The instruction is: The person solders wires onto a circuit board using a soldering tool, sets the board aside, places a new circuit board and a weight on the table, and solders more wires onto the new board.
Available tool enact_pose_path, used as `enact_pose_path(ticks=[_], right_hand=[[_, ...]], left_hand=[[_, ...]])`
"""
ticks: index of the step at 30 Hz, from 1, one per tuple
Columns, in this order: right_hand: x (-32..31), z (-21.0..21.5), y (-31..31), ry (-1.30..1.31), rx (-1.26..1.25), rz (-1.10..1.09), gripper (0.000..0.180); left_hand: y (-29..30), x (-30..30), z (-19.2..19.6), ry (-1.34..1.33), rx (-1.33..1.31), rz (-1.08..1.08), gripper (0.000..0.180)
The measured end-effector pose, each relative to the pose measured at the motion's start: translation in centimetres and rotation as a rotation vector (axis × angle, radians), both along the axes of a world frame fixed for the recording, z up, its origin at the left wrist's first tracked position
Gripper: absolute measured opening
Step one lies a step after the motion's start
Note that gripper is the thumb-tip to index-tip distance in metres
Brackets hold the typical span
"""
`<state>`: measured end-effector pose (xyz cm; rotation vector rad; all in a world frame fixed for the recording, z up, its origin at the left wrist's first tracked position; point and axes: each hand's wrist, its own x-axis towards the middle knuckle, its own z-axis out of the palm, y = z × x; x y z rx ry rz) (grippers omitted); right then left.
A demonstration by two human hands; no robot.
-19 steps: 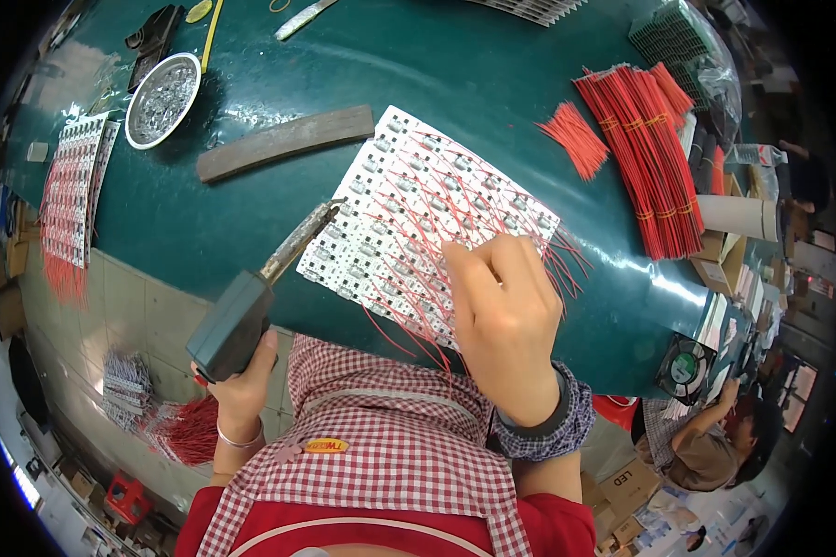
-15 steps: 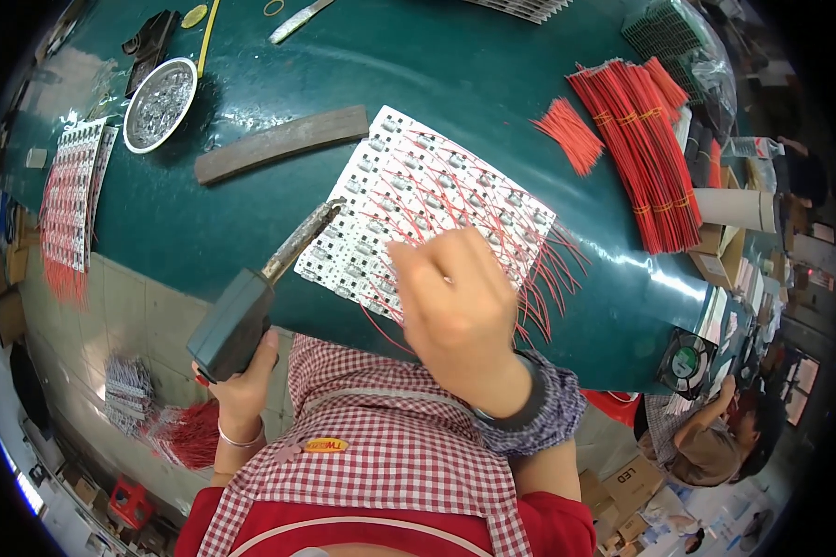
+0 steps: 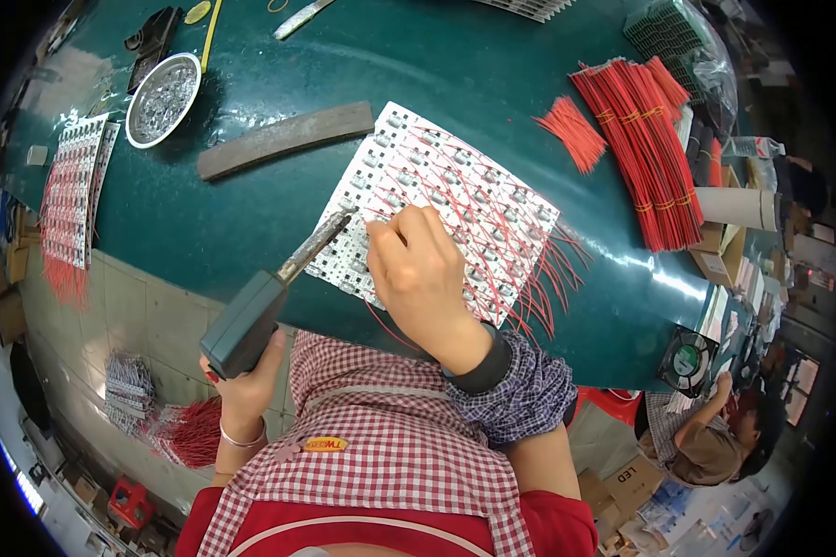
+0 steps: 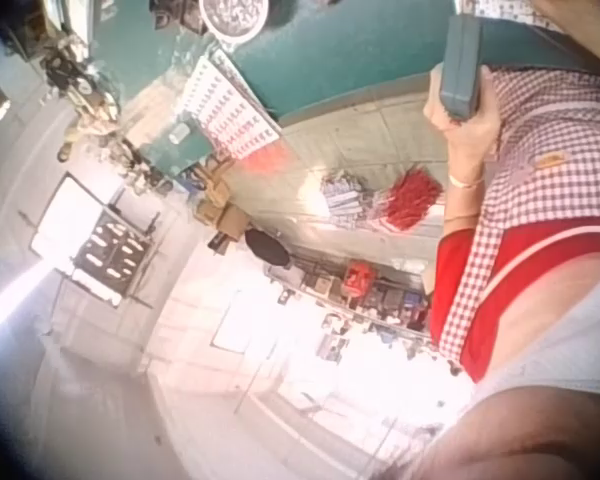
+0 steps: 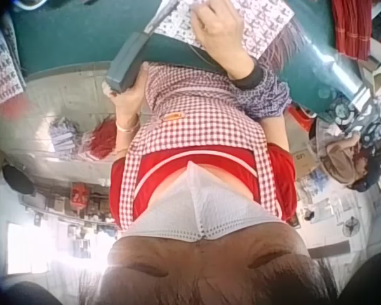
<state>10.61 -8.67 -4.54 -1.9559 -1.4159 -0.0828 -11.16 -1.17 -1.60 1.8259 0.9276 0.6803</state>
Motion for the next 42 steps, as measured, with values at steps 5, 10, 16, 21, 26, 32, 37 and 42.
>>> enact_pose_path(ticks=[5,10,16,21,26,32,37,42], right_hand=[[-0.1,-0.1,0.0,-0.005,-0.008,-0.004,0.014],[-0.2,-0.1,-0.1,-0.015,-0.02,-0.015,0.017],[-0.1,-0.3,-0.1,-0.017,-0.018,-0.009,0.02],[-0.1,-0.3,0.0,-0.019,-0.021,-0.005,0.02],[-0.2,-0.3,-0.1,-0.024,-0.013,-0.005,0.019],[-0.4,-0.2,0.2,-0.029,0.015,-0.016,0.024],[-0.2,-0.2,0.1,-0.031,-0.003,-0.031,0.022],[0.8,1.7,-0.6,0.116,-0.021,0.006,0.016]], left_hand=[[0.2,0.2,-0.1,0.004,0.025,-0.034,0.017],[0.2,0.3,-0.2,0.003,0.042,-0.038,0.016],[0.2,0.5,0.0,0.018,0.014,-0.044,0.015],[0.2,0.4,-0.3,0.015,0.023,-0.048,0.014],[0.2,0.5,0.0,0.014,0.015,-0.037,0.014],[-0.4,-1.1,-0.7,0.042,0.008,0.003,0.02],[-0.7,-1.5,-0.9,-0.059,-0.05,0.128,0.025],[0.4,-3.8,-0.8,0.021,0.086,0.18,0.042]])
